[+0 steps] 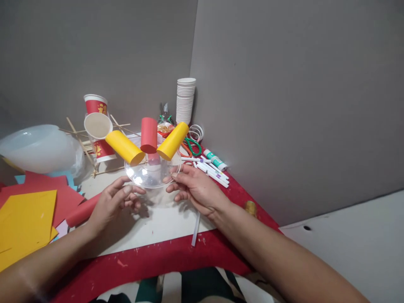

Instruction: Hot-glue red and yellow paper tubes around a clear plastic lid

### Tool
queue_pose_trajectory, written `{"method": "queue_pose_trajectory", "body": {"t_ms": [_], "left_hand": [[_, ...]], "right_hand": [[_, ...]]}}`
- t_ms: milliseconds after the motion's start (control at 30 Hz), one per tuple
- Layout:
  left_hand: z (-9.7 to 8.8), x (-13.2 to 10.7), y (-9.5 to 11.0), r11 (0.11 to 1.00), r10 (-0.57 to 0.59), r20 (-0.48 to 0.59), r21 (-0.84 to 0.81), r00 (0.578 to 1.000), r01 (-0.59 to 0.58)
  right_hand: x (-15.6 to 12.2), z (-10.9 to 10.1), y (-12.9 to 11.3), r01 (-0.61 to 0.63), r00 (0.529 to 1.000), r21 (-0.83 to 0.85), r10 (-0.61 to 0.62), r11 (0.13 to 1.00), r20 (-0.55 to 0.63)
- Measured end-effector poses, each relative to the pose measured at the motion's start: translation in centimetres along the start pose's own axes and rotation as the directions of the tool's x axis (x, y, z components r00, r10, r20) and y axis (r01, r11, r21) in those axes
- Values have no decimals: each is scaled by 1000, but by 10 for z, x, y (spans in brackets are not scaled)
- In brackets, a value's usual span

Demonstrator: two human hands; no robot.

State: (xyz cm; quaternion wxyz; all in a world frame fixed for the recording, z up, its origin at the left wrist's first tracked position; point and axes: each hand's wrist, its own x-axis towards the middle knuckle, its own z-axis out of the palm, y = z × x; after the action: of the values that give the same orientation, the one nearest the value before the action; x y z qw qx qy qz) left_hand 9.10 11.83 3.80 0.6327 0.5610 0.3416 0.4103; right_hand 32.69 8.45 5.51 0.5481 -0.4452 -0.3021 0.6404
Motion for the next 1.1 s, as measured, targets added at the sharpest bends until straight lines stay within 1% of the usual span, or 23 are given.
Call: {"method": "queue_pose_trajectory", "body": {"t_ms": [33,100,233,300,367,467,567,633,767,900,1100], "left_hand": [[0,4,1,992,-74,9,-103,997,74],[1,8,2,968,-150,17,-203,989,150],[5,8,3,960,-211,3,-189,978,207],[5,8,2,953,-238,16,-192,971,236],[5,7,1,941,-262,28,-213,965,262],[5,9,1,929,-285,37,-234,958,286],[6,10,1,919,-314,27,-241,949,311],[7,10,1,911,-339,20,-244,941,334],[9,9,0,902,-360,31,-243,933,356],[9,9,-2,898,-369,42,-243,929,367],[8,11,-2,890,-392,35,-241,919,388]], "right_hand": [[1,0,1,-4,1000,-6,4,1000,13],[2,0,5,-23,999,-12,24,1000,45],[4,-2,15,-76,989,-8,77,997,129],[5,-3,18,-99,985,-11,100,995,143],[7,-4,18,-113,986,-11,114,994,118],[9,-4,17,-125,991,-10,125,992,45],[10,-4,18,-130,991,-31,130,991,-13],[10,-4,19,-119,992,-58,116,991,-45],[8,-6,19,-65,994,-152,50,986,-102],[9,-7,18,-56,992,-227,29,972,-119],[9,-3,15,-68,990,-220,38,973,-138]]}}
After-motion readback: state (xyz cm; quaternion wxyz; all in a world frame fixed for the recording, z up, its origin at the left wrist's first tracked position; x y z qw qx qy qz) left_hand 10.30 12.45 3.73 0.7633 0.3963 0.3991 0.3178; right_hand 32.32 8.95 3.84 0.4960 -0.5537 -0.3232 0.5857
